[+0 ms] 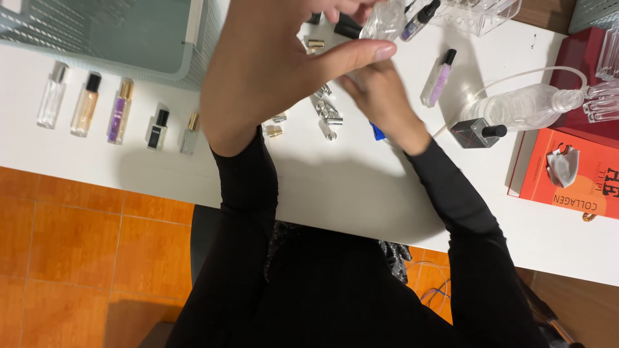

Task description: Assembling and cleaning perfume bottle components using a syringe and a cloth.

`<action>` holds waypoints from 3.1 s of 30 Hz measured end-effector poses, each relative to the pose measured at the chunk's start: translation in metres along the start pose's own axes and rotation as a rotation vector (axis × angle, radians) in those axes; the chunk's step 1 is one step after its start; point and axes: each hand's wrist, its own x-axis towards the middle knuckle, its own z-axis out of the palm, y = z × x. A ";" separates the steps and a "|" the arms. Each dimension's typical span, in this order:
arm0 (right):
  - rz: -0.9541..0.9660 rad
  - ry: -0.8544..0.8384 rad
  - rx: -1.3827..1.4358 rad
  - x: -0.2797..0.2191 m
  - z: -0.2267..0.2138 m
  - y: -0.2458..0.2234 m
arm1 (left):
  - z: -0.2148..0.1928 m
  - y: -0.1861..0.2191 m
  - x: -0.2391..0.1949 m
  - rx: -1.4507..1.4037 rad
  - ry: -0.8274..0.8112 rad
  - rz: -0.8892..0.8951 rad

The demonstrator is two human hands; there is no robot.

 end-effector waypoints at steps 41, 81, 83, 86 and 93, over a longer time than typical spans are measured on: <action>0.148 0.325 0.380 -0.031 -0.198 -0.067 | 0.091 0.011 0.041 0.120 -0.279 0.065; 0.179 0.176 0.605 -0.018 -0.208 -0.073 | 0.096 0.015 0.040 0.099 -0.291 0.040; 0.166 0.191 0.598 -0.027 -0.200 -0.061 | 0.096 0.014 0.040 0.096 -0.287 0.038; 0.120 0.213 0.571 -0.026 -0.200 -0.063 | 0.097 0.014 0.039 0.090 -0.283 0.034; 0.081 0.267 0.600 -0.026 -0.195 -0.059 | 0.097 0.018 0.040 0.100 -0.262 0.016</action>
